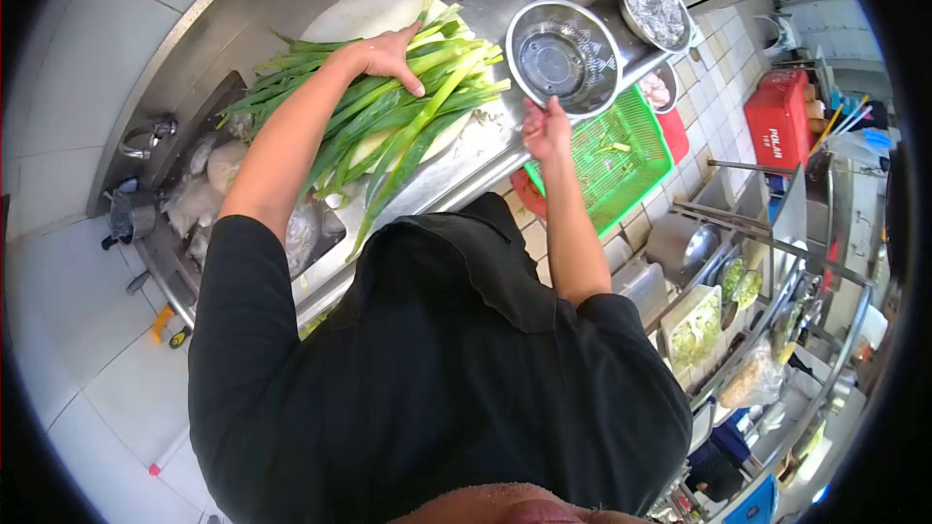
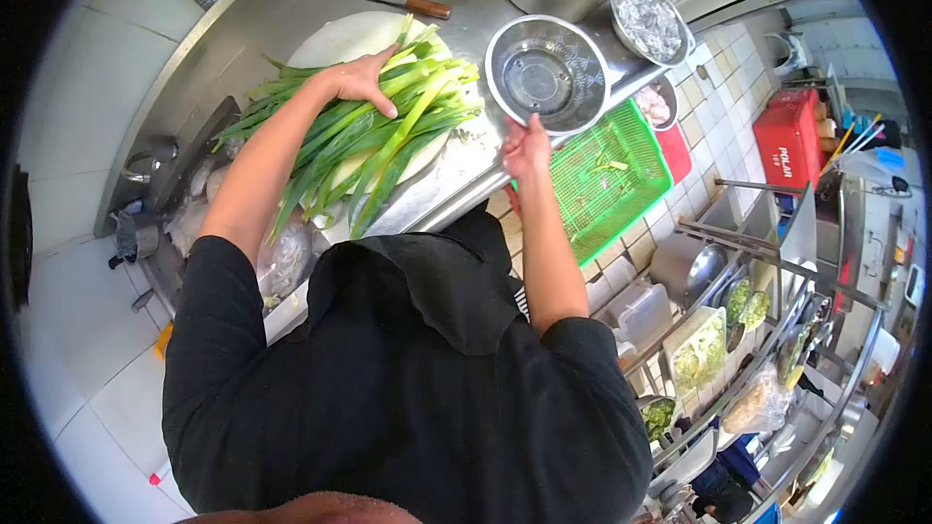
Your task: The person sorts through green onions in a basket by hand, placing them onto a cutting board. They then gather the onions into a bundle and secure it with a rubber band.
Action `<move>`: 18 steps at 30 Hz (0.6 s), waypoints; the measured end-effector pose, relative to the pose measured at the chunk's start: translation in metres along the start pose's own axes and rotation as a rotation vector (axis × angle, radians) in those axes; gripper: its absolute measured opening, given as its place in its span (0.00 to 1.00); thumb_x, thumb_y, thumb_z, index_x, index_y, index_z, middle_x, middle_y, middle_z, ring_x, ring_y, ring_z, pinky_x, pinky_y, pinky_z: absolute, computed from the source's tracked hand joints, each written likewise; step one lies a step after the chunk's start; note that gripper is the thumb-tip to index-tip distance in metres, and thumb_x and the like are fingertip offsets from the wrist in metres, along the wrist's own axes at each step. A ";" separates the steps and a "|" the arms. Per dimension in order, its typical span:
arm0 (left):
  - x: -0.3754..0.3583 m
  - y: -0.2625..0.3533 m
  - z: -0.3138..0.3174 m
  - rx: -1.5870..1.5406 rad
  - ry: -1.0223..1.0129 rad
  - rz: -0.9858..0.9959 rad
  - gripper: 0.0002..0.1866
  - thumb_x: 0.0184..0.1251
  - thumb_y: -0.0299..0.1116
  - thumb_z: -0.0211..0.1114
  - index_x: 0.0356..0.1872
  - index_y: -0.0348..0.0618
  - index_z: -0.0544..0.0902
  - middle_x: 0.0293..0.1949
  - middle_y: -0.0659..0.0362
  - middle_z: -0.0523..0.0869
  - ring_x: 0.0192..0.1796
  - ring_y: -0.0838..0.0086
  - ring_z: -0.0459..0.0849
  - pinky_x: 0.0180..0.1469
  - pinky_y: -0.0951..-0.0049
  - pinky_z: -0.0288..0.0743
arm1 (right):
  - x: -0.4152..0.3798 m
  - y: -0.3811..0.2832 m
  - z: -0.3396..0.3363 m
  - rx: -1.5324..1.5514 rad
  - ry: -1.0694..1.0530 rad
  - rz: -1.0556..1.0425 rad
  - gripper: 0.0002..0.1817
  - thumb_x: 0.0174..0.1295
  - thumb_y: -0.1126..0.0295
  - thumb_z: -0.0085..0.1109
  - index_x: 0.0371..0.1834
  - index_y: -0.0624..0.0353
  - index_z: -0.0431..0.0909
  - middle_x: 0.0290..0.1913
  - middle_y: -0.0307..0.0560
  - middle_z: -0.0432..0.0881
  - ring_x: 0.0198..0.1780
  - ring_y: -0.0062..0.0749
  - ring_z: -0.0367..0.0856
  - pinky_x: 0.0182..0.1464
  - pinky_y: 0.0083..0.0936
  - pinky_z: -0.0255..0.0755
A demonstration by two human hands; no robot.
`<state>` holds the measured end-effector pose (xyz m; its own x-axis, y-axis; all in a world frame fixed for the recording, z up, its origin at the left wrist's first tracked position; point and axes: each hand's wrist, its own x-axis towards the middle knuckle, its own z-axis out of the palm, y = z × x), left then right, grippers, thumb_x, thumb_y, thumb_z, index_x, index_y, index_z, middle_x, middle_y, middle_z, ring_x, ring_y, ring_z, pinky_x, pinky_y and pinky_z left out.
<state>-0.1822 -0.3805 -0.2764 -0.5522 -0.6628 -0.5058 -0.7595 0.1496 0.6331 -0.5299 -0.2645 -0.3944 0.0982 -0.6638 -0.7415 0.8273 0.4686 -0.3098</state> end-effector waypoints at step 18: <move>-0.004 0.034 0.011 -0.031 -0.106 0.077 0.79 0.29 0.51 0.86 0.76 0.24 0.38 0.73 0.31 0.59 0.76 0.55 0.63 0.76 0.69 0.54 | -0.065 0.116 0.108 -0.670 -0.194 0.038 0.12 0.63 0.66 0.63 0.38 0.65 0.75 0.22 0.40 0.71 0.14 0.21 0.62 0.16 0.26 0.59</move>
<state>-0.2096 -0.3649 -0.2594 -0.6426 -0.5690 -0.5131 -0.7036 0.1732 0.6892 -0.3805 -0.2298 -0.3180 0.2687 -0.7029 -0.6586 0.3082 0.7105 -0.6326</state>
